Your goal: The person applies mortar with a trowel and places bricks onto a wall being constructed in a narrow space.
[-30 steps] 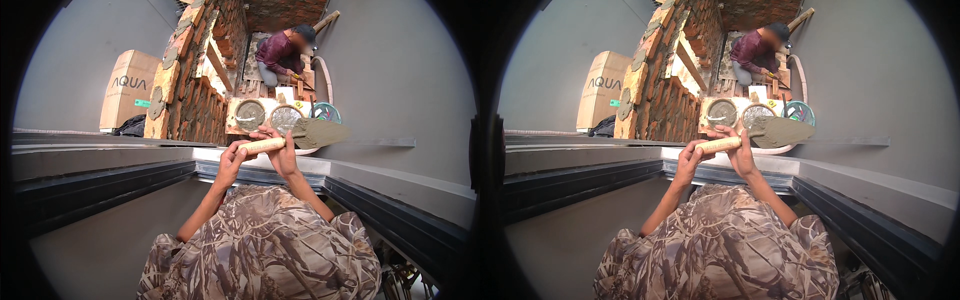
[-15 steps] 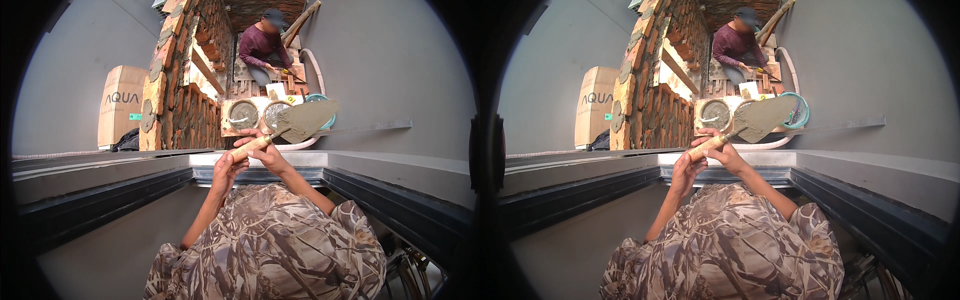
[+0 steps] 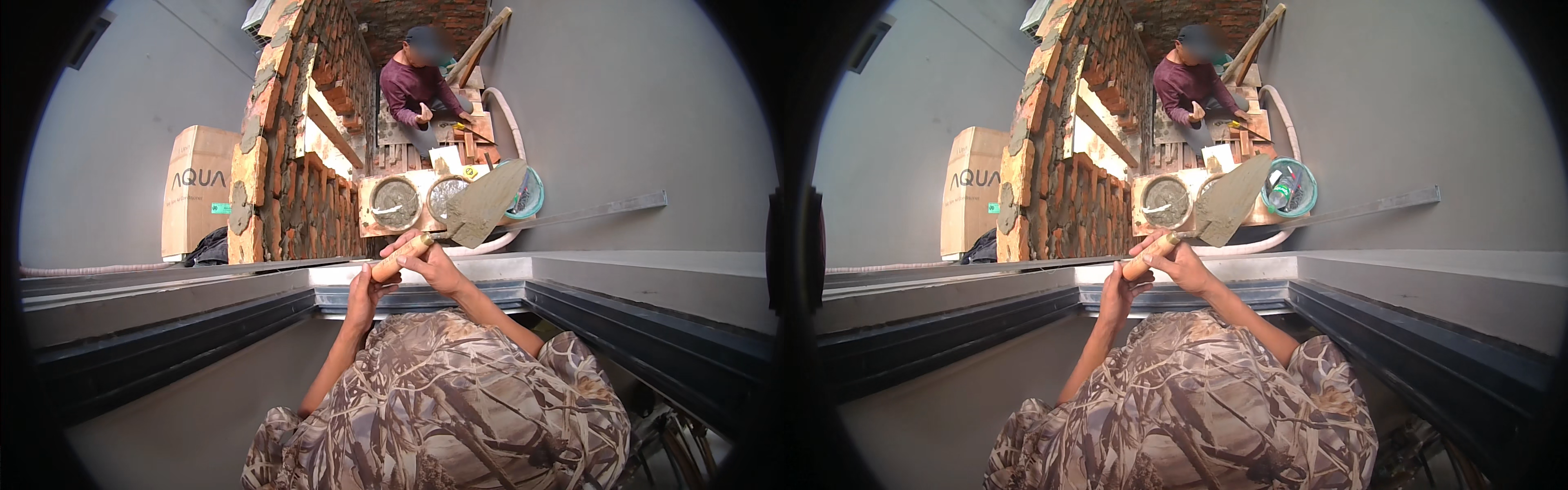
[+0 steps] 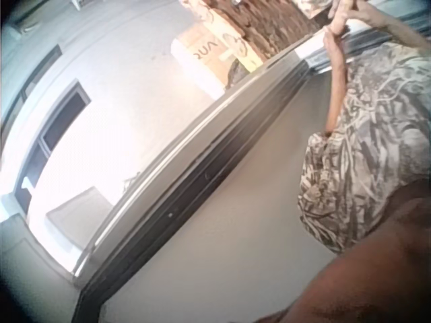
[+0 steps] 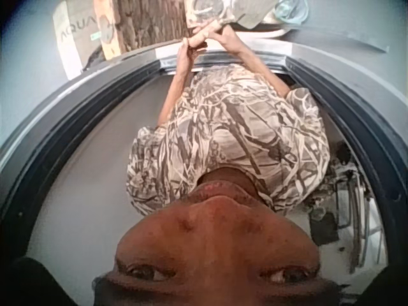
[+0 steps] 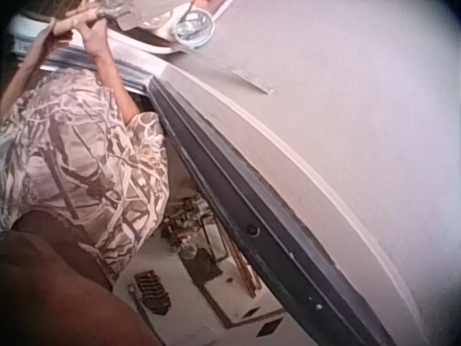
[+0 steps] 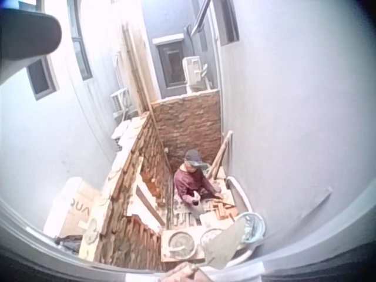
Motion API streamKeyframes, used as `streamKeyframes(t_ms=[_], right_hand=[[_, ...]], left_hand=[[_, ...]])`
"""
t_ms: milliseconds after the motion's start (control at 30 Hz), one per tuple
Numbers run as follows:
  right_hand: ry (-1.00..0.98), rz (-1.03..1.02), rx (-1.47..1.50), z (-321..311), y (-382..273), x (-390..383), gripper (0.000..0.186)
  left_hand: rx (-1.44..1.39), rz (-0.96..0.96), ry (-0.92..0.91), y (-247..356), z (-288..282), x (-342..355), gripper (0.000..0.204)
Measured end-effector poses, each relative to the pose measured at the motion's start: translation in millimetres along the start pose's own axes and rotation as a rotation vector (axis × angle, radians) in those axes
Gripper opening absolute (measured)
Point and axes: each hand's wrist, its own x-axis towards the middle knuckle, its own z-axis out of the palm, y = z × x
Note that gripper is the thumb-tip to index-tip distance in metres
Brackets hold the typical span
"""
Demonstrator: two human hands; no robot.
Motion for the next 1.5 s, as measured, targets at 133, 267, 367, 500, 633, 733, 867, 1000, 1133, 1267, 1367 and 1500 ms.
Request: streamKeyframes(t_ms=[133, 267, 367, 500, 633, 733, 867, 1000, 1133, 1267, 1367, 1500], right_hand=[[0.04, 0.001, 0.003, 2, -3, -2, 0.024], [0.083, 0.003, 0.05, -4, 2, -5, 0.024], [0.091, 0.004, 0.07, -7, 5, -5, 0.026], [0.112, 0.037, 0.115, -7, 4, -5, 0.029], [0.153, 0.053, 0.158, -4, 8, -2, 0.032], [0.182, 0.055, 0.159, -2, 11, -1, 0.03], [0.182, 0.123, -0.018, -9, 16, 1, 0.027], [0.25, 0.25, -0.209, -18, 16, 6, 0.03], [0.188, 0.262, -0.256, -19, 18, 10, 0.029], [0.159, 0.227, -0.273, -19, 16, 9, 0.028], [0.114, 0.212, -0.278, -17, 15, 10, 0.028], [0.049, 0.227, -0.316, -20, 8, 12, 0.029]], left_hand=[[0.531, 0.204, 0.178, -22, -46, 18, 0.045], [1.032, 0.419, 0.377, -38, -86, 20, 0.027], [1.246, 0.583, 0.46, -56, -108, 17, 0.016], [1.38, 0.647, 0.469, -75, -119, 10, 0.013], [1.397, 0.625, 0.547, -82, -118, 16, 0.01], [1.395, 0.639, 0.579, -84, -119, 18, 0.014], [1.406, 0.635, 0.601, -87, -120, 18, 0.017], [1.4, 0.578, 0.593, -87, -116, 17, 0.019], [1.407, 0.59, 0.595, -87, -117, 17, 0.02], [1.418, 0.6, 0.585, -85, -114, 18, 0.021], [1.422, 0.612, 0.599, -86, -115, 16, 0.021], [1.421, 0.606, 0.605, -86, -115, 16, 0.021]])
